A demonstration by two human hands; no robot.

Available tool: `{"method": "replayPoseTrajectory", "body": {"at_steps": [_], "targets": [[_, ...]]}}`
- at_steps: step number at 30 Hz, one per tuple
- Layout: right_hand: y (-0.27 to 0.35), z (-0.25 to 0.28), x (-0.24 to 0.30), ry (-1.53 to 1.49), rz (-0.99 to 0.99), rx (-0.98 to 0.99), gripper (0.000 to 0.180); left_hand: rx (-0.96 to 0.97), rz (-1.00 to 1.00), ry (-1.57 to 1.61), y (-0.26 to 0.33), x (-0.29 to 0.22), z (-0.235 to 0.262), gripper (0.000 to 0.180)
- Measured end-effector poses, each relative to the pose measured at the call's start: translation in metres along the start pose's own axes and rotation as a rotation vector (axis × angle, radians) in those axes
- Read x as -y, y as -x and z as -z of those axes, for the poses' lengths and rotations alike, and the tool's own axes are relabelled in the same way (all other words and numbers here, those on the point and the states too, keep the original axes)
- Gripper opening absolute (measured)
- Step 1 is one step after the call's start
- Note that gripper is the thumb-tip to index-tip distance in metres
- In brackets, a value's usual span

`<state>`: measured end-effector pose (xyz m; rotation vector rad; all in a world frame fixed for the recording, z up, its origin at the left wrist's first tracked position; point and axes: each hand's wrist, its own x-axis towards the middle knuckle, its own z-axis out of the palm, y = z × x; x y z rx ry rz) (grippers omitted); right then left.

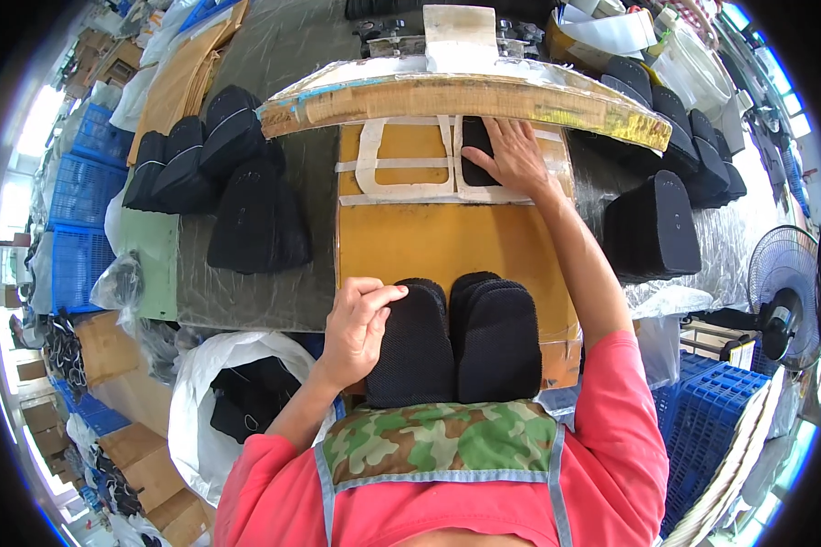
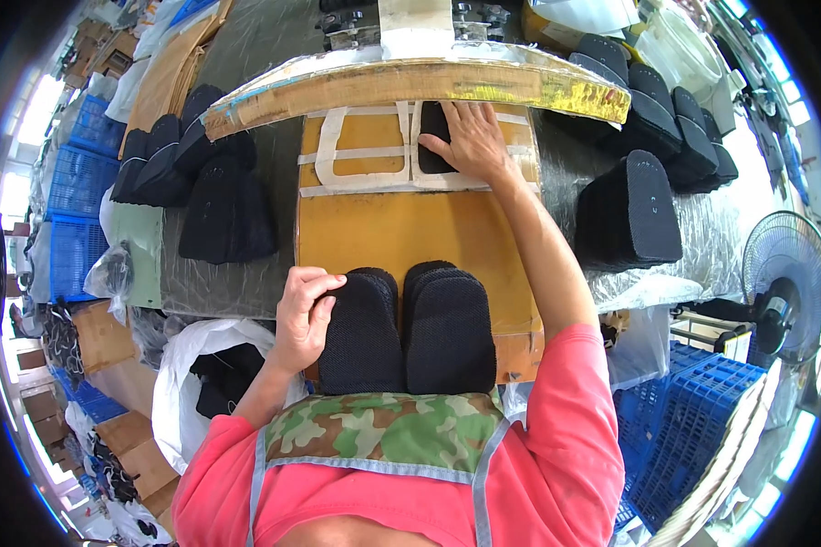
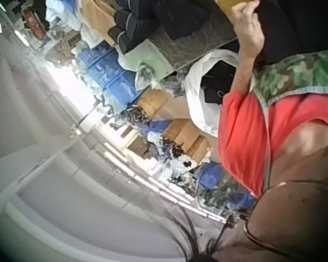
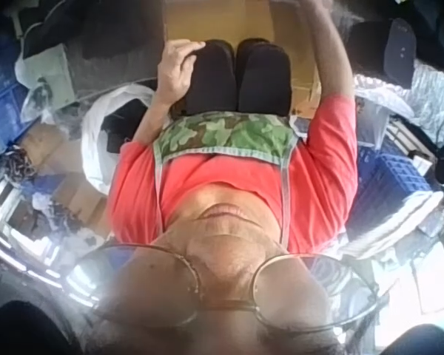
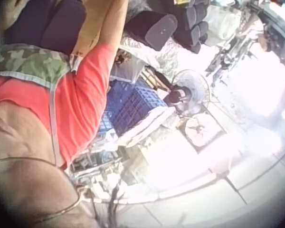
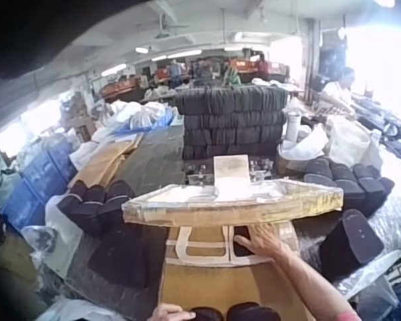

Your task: Applying white paste to shoe components using a stencil and brush, then bundling them with a rubber band.

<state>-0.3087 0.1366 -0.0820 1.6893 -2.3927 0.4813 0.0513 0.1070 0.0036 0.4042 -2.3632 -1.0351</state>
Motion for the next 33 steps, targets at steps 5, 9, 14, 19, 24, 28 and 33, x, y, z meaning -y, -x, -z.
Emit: {"method": "replayPoseTrajectory", "body": {"at_steps": [5,9,14,19,24,28,33], "targets": [[0.002,0.001,0.003,-0.046,-0.096,0.03,0.083,-0.124,0.155,0.269,-0.003,0.0,0.007,0.02],[0.001,0.003,0.007,-0.019,-0.101,0.073,0.1,-0.287,0.173,0.415,-0.023,0.008,0.025,0.016],[0.004,0.003,-0.003,-0.013,-0.056,0.09,0.121,-0.26,0.208,0.613,-0.065,0.026,0.034,0.052],[0.006,0.008,-0.005,-0.082,-0.053,0.035,0.112,-0.103,0.167,0.339,-0.129,0.078,0.004,0.047],[-0.001,0.008,0.004,-0.169,-0.036,-0.009,0.098,-0.127,0.001,-0.139,-0.199,0.144,-0.031,0.037],[0.004,0.007,-0.001,-0.207,-0.026,-0.053,0.093,0.054,0.154,-0.407,-0.219,0.149,-0.045,0.036],[0.003,0.004,-0.003,-0.196,-0.037,-0.104,0.096,0.088,-0.201,-0.561,-0.207,0.153,-0.061,0.055]]}}
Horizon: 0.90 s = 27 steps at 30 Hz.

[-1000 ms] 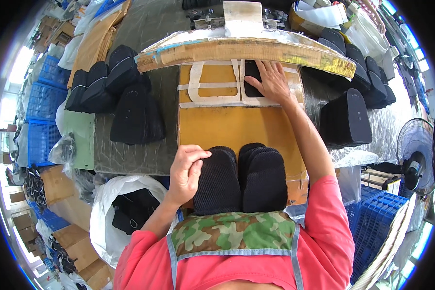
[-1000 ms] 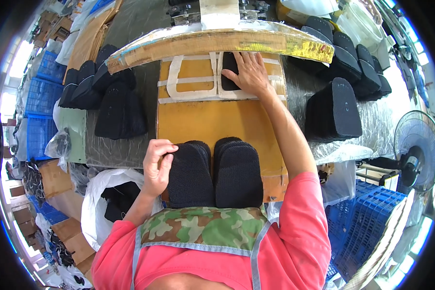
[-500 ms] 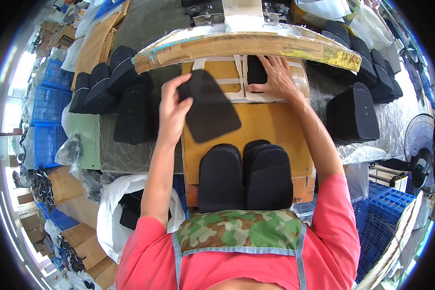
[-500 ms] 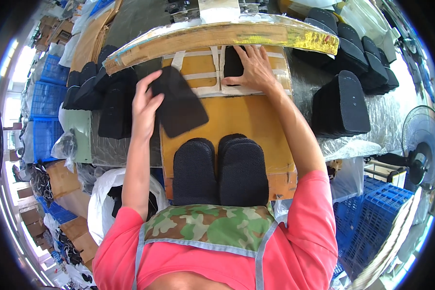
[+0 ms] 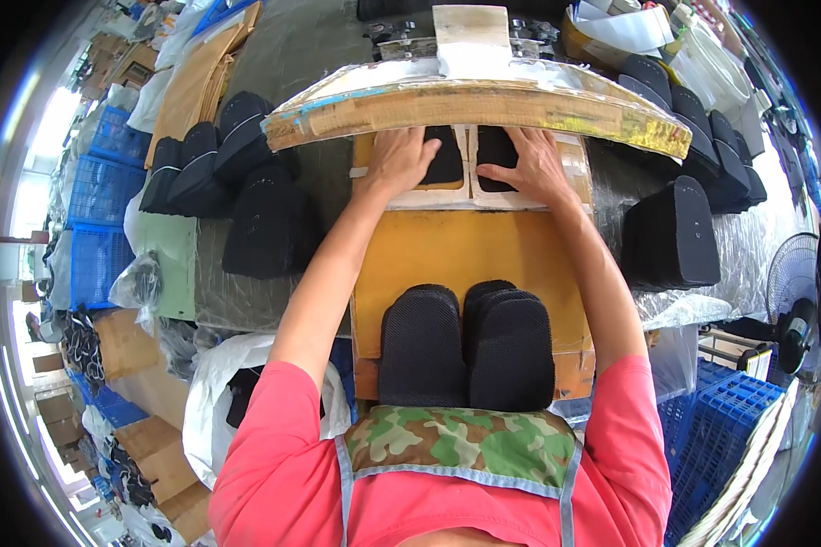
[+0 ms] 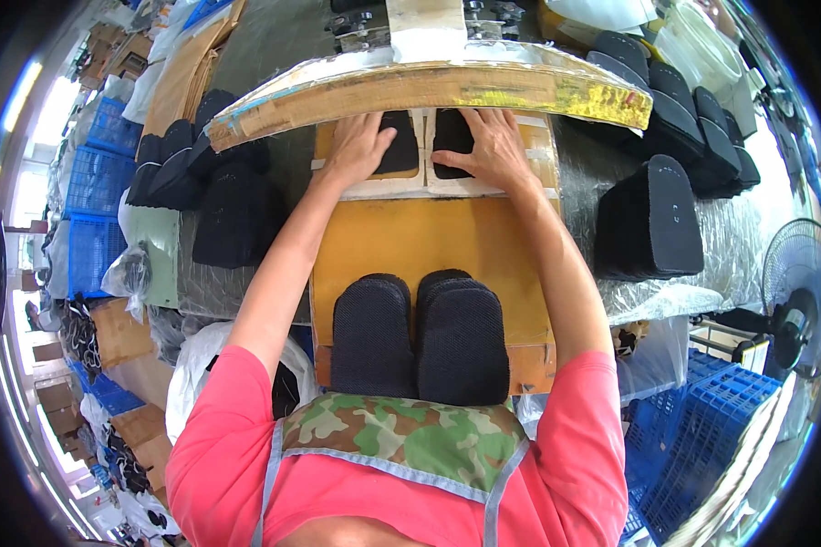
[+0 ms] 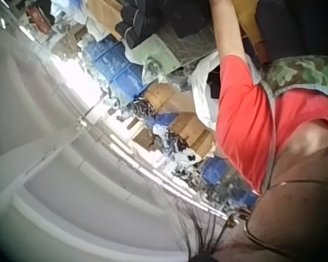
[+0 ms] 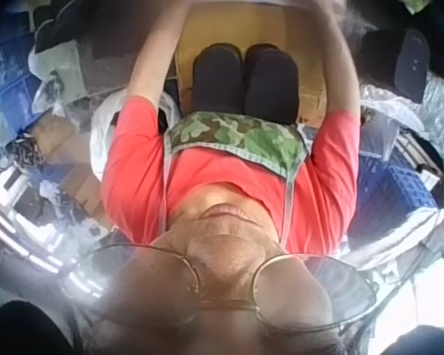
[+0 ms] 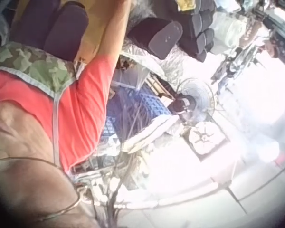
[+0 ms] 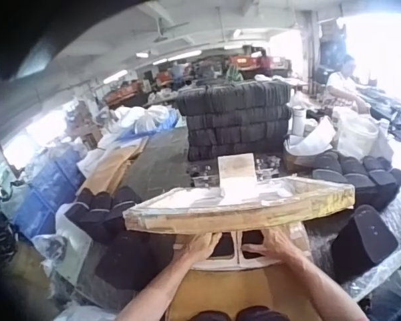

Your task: Applying white paste to shoe components using a stencil and brush, then bundling them with a rubber band.

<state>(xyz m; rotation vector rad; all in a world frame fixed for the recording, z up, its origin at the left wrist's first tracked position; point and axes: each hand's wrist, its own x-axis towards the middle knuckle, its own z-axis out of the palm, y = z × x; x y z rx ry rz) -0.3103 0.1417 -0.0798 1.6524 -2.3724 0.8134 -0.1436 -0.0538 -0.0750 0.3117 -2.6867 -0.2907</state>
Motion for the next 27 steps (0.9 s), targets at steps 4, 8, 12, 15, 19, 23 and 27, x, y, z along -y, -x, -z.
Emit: {"method": "replayPoseTrajectory", "body": {"at_steps": [4,8,12,15,19,23,27], "targets": [[0.002,0.001,-0.001,-0.007,-0.015,0.0,0.096,0.109,0.011,-0.045,0.008,-0.007,-0.001,0.062],[0.002,0.001,0.004,0.014,-0.007,-0.04,0.086,0.104,0.028,-0.059,0.013,-0.008,0.001,0.062],[0.002,0.003,0.004,-0.048,-0.059,-0.082,0.061,0.166,-0.004,-0.004,0.01,-0.005,0.007,0.06],[0.002,0.003,-0.005,-0.041,-0.01,-0.03,0.062,0.167,-0.02,-0.057,0.009,-0.005,0.005,0.06],[0.004,0.006,-0.013,0.059,0.085,0.08,0.068,0.076,-0.097,-0.173,0.011,0.001,0.002,0.061],[0.006,0.008,-0.011,0.182,0.073,0.114,0.081,0.116,-0.045,-0.143,0.009,-0.002,0.0,0.062],[0.009,0.009,-0.011,0.253,0.091,0.1,0.088,0.188,0.023,-0.136,0.007,-0.009,0.001,0.061]]}}
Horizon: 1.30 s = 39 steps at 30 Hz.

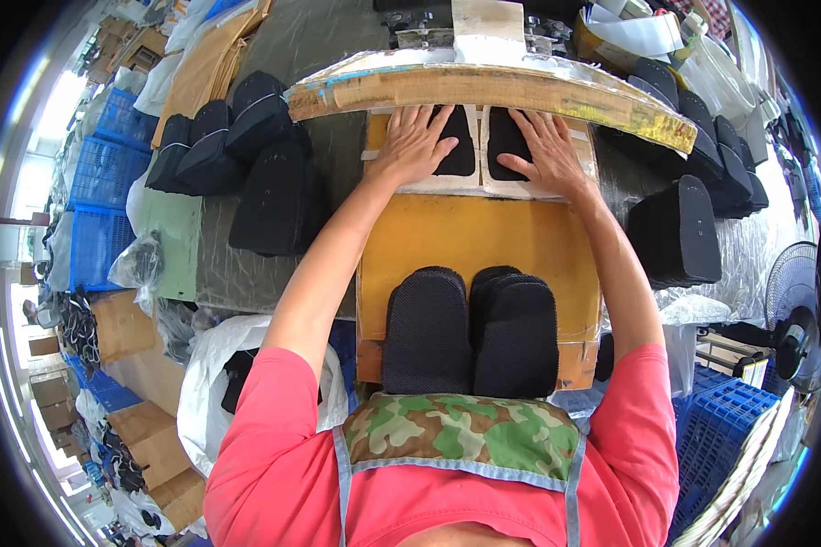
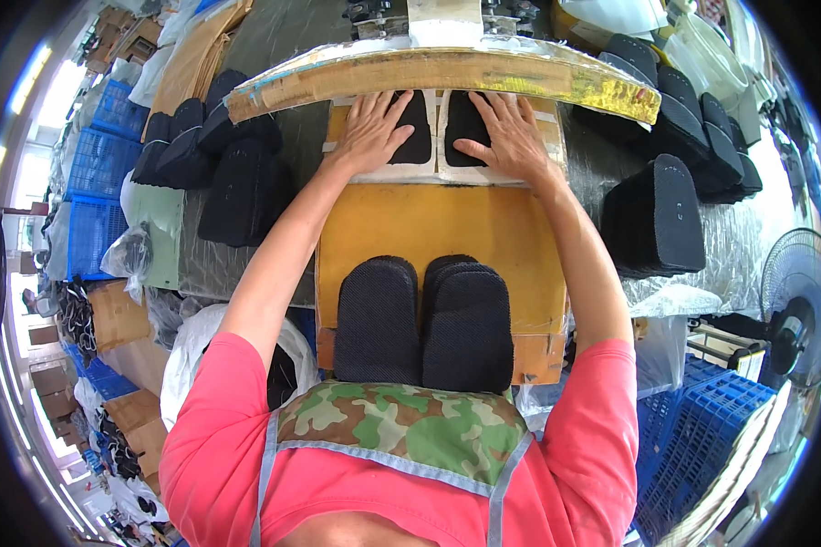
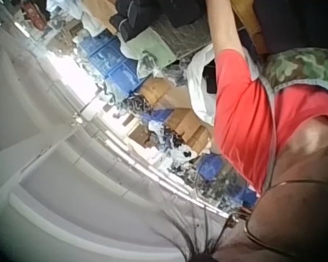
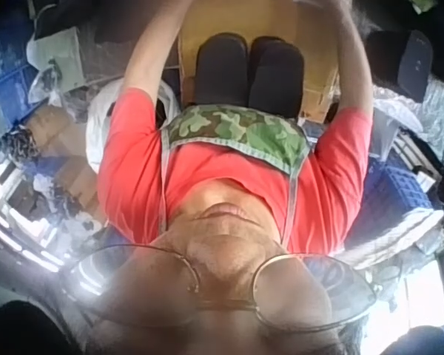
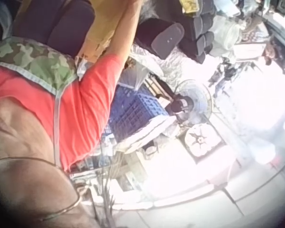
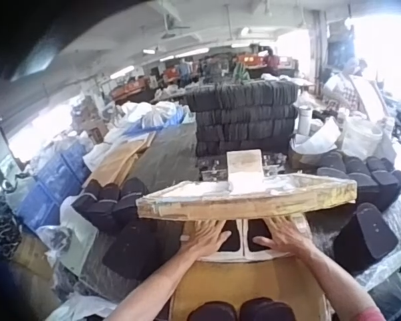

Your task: Applying white paste to shoe components using a stencil and brush, then bundling them with a rubber band.

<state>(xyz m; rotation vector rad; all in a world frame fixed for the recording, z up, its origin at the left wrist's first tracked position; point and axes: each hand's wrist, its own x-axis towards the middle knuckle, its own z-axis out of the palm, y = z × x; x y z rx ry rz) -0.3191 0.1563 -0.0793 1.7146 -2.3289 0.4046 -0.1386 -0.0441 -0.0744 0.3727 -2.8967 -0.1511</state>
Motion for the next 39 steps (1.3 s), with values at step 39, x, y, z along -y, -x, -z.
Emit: {"method": "replayPoseTrajectory", "body": {"at_steps": [39], "targets": [[-0.105,0.057,-0.008,0.082,0.118,-0.473,0.05,-0.476,0.31,0.983,0.15,-0.014,0.022,0.008]]}}
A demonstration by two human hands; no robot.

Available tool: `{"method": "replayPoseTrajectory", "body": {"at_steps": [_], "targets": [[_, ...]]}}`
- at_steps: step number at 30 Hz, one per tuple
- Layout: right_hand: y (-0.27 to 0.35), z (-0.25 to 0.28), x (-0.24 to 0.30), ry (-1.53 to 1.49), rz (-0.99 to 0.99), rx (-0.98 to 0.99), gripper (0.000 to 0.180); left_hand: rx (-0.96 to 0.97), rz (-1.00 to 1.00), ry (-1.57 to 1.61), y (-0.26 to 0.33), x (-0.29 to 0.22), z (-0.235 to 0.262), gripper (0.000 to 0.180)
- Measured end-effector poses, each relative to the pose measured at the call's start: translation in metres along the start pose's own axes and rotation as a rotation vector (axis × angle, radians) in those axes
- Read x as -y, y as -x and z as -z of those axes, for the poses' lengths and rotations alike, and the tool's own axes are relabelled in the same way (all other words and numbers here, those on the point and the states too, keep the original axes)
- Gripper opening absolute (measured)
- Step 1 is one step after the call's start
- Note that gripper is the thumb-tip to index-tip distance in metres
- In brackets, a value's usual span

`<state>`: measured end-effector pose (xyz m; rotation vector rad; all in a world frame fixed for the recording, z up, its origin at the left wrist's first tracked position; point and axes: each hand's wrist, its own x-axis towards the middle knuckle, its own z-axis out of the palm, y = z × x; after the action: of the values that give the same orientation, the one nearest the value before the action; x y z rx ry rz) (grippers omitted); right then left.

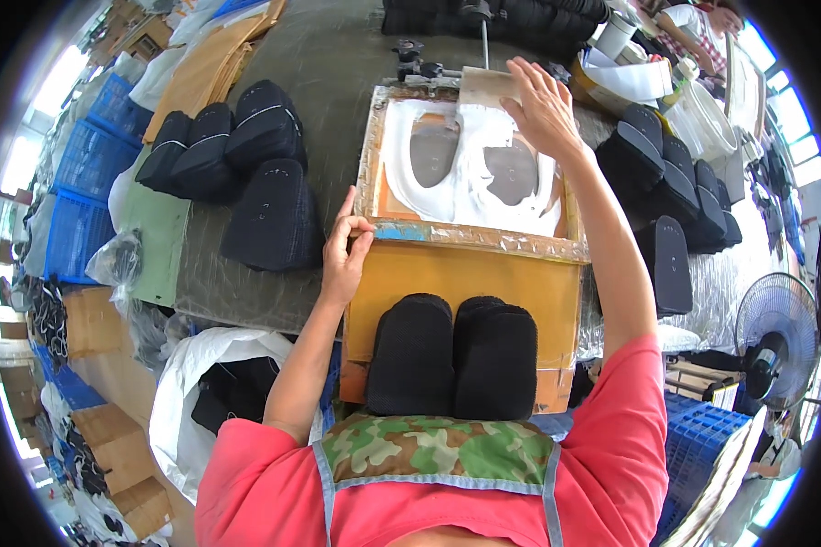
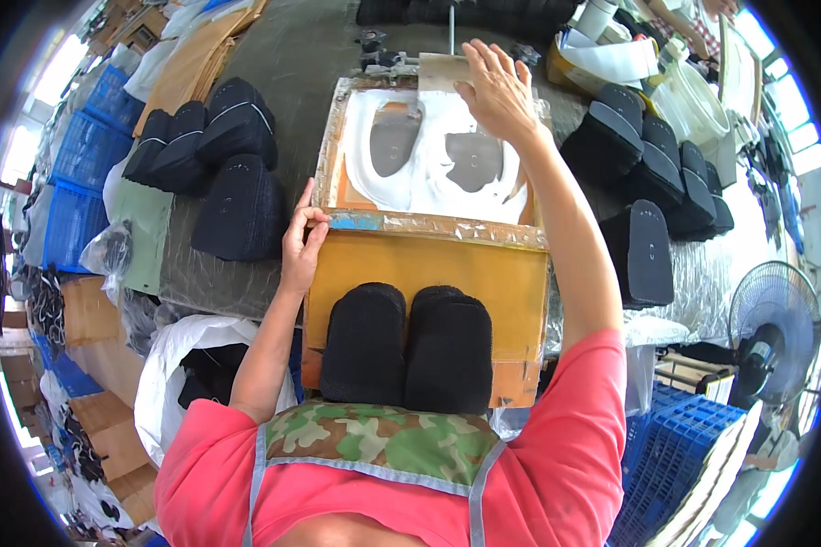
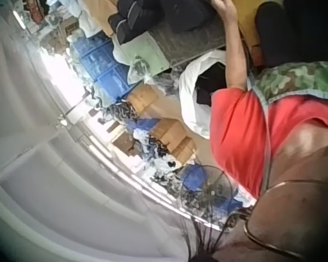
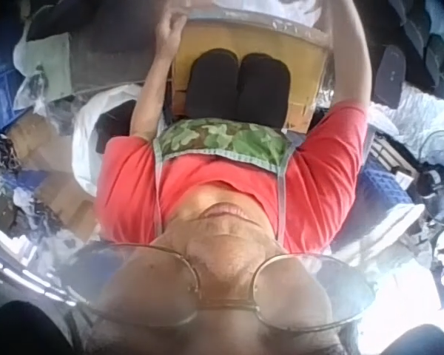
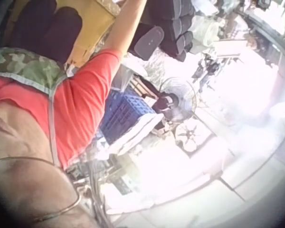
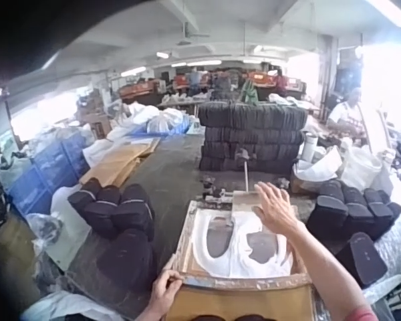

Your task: Applying white paste to shoe components using a stencil and brush, then bundling them with a rubber band.

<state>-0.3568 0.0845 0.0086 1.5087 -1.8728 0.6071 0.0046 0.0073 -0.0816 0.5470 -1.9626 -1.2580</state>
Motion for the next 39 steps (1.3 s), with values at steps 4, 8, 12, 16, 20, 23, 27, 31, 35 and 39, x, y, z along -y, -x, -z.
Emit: {"method": "replayPoseTrajectory", "body": {"at_steps": [4,8,12,16,20,23,27,31,35,39], "targets": [[-0.002,-0.007,0.004,-0.191,-0.042,0.286,0.028,-0.003,0.022,0.036,0.0,-0.001,0.001,0.008],[0.052,0.042,0.039,-0.337,0.006,0.309,0.015,-0.061,0.057,0.026,0.007,-0.007,0.012,0.008],[0.057,0.078,0.035,-0.361,-0.025,0.483,0.016,-0.046,0.031,0.007,0.009,-0.005,0.013,0.008],[0.017,0.033,0.0,-0.205,-0.103,0.307,0.014,-0.018,0.021,0.047,-0.001,-0.007,-0.002,0.008],[0.041,0.027,0.02,-0.122,-0.113,0.295,0.014,-0.031,0.043,0.088,0.002,-0.003,-0.001,0.007],[0.07,0.072,0.077,-0.193,-0.086,0.335,0.015,-0.045,0.065,0.075,0.007,-0.003,0.009,0.007],[0.046,0.088,0.098,-0.426,-0.191,0.495,0.016,-0.059,0.087,0.148,0.007,-0.006,0.011,0.008],[-0.001,0.019,0.079,-0.415,-0.214,0.372,0.022,-0.023,0.083,0.19,0.002,-0.001,0.001,0.007],[-0.017,-0.028,0.082,-0.301,-0.14,0.217,0.021,-0.015,0.088,0.207,-0.002,-0.001,-0.005,0.007],[0.02,-0.002,0.12,-0.416,-0.015,0.36,0.022,-0.049,0.1,0.157,0.009,0.0,0.012,0.008]]}}
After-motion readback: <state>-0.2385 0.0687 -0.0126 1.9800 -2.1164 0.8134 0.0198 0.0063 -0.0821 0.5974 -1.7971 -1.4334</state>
